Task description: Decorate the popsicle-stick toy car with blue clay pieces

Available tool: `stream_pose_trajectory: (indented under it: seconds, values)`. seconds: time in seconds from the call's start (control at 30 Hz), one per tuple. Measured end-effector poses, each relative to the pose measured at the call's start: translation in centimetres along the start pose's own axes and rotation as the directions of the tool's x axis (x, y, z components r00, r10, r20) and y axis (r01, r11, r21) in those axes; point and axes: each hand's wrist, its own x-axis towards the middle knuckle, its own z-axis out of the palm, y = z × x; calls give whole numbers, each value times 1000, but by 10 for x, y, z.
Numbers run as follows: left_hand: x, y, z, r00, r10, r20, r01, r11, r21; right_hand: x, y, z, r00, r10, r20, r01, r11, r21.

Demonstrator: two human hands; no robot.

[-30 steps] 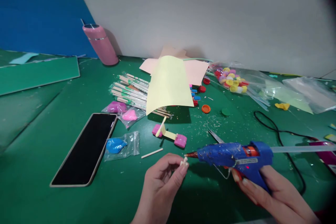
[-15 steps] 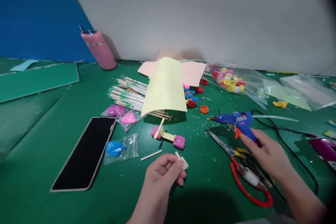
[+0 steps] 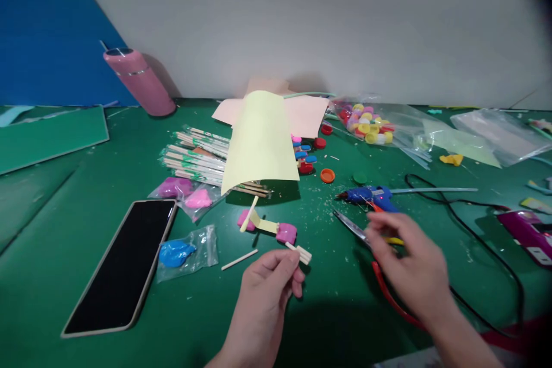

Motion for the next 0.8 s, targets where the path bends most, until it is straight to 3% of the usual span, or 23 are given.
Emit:
stream_pose_trajectory:
  seconds: [0.07, 0.1, 0.17, 0.23, 0.33, 0.43, 0.57, 0.63, 0.7, 0.8]
  values:
    - [0, -1, 1, 1000, -1, 0, 1, 1000, -17, -9, -31, 11, 972, -148, 184, 109, 973, 203]
    - [0, -1, 1, 1000, 1, -2, -1, 1000, -24, -12, -44, 17, 953, -180, 243, 104, 950, 296]
    - [0, 0, 1, 1000, 10, -12, -10, 1000, -29, -15, -61, 28, 955, -115, 273, -9, 911, 413]
    - [0, 0, 0, 999, 28, -33, -28, 999, -18, -13, -70, 37, 944, 27, 329, -182, 876, 448]
    - [2, 0, -2, 996, 60, -62, -60, 998, 3, -8, -76, 46, 888, 149, 435, -372, 790, 488]
    - [5, -2, -5, 994, 78, -77, -77, 997, 17, -5, -78, 51, 851, 183, 493, -461, 708, 535]
    - [7, -3, -10, 990, 90, -111, -74, 988, 139, 1, -72, 55, 846, 236, 478, -495, 681, 540]
    - [7, -1, -15, 975, 162, -150, -118, 956, 267, 6, -67, 57, 845, 246, 475, -500, 679, 538]
    - [6, 1, -20, 937, 313, -152, -226, 880, 418, 10, -61, 59, 837, 238, 493, -506, 679, 532]
    - [9, 2, -29, 839, 544, -13, -418, 660, 624, 13, -58, 61, 821, 220, 526, -511, 694, 507]
